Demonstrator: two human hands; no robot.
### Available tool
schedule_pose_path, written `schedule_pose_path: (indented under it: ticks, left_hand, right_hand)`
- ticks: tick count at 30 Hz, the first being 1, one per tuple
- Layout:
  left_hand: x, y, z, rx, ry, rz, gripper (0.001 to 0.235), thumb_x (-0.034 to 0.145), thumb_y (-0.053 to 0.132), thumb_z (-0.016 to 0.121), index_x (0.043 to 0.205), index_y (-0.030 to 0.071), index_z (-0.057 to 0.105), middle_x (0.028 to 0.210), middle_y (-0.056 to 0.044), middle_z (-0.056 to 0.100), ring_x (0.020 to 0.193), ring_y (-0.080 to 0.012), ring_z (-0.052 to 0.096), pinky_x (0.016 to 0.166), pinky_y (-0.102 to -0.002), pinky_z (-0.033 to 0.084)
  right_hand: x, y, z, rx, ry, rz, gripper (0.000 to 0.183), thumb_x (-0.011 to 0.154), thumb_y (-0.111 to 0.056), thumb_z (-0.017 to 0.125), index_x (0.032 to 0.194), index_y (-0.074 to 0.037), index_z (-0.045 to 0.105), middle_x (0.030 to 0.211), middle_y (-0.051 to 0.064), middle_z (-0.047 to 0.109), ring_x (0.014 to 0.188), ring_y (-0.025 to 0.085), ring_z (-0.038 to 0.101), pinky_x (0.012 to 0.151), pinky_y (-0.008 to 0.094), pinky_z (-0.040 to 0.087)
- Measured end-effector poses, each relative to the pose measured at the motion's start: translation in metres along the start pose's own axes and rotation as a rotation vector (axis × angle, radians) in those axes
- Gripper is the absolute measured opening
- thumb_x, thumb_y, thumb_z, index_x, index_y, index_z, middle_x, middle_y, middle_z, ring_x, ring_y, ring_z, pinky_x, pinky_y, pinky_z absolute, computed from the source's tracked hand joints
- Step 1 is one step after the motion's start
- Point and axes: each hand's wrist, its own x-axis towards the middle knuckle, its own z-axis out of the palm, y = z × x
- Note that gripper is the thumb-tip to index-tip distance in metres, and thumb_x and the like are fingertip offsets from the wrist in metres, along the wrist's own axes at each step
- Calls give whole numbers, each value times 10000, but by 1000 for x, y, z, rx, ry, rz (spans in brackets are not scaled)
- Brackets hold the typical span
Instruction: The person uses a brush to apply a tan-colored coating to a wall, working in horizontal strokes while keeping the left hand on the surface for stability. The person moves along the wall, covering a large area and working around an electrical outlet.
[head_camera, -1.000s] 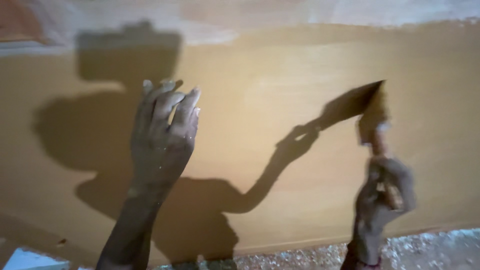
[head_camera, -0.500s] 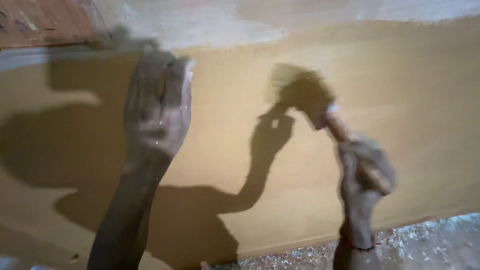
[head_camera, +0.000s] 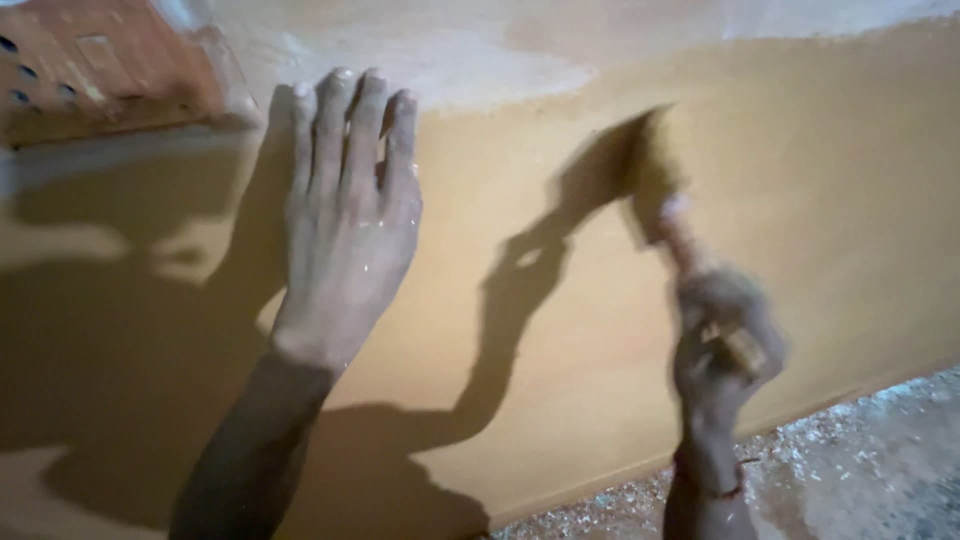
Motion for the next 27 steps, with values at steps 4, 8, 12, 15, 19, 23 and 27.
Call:
schedule_pose_path:
  ticks: [4, 8, 12, 15, 19, 23, 27]
  left_hand:
    - [3, 0, -10, -381, 77, -2, 413, 1066, 85, 700, 1453, -14, 595, 1317, -191, 585, 1343, -369, 535, 1279, -602, 356]
    - [-10, 7, -17, -457, 88, -29, 425, 1070, 95, 716, 1465, 20, 577, 1259, -162, 598, 1317, -351, 552, 1296, -591, 373]
    - [-9, 10, 2, -332, 32, -50, 524, 1083, 141, 722, 1535, -17, 508, 1408, -213, 558, 1394, -366, 503, 1279, -621, 328]
    - [-10, 9, 4, -272, -55, -93, 613, 1037, 168, 722, 1552, -53, 475, 1496, -209, 513, 1461, -419, 419, 1274, -619, 308]
    - [-9, 19, 3, -220, -111, -88, 602, 1055, 162, 714, 1561, -59, 474, 1511, -213, 478, 1499, -427, 373, 1309, -610, 303]
    - [-5, 30, 1, -145, -117, -111, 546, 1057, 140, 709, 1515, -70, 497, 1504, -224, 475, 1495, -455, 390, 1298, -617, 305]
    - [-2, 36, -2, -114, -105, -107, 559, 1032, 132, 712, 1517, -73, 524, 1481, -239, 497, 1456, -495, 424, 1267, -631, 313]
  right_hand:
    - [-39, -60, 17, 634, -78, -11, 114, 989, -65, 737, 888, -49, 686, 1033, 139, 727, 863, 226, 756, 646, 345, 629]
    - [-43, -48, 2, 628, -128, 181, 46, 914, -50, 754, 898, -71, 716, 1072, 113, 746, 906, 226, 742, 743, 335, 622]
    - [-30, 21, -27, 177, 23, 317, 79, 1091, -25, 730, 1032, -71, 704, 1073, 68, 716, 961, 149, 659, 912, 294, 577]
    - [-14, 70, -58, -56, 142, 275, 73, 1093, 37, 726, 1085, -35, 715, 1090, 78, 714, 1036, 168, 645, 984, 336, 551]
    - [5, 119, -85, -136, 294, 272, 130, 1023, 91, 731, 1088, -20, 716, 1071, 76, 710, 1036, 179, 654, 982, 360, 558]
    - [3, 135, -70, -78, 231, 225, 65, 1054, 60, 708, 1068, -2, 723, 1060, 114, 701, 1007, 195, 659, 899, 309, 555]
    - [-26, 86, -39, -158, -28, 93, 185, 1095, -112, 592, 951, -39, 683, 890, 62, 676, 727, 152, 620, 633, 266, 510]
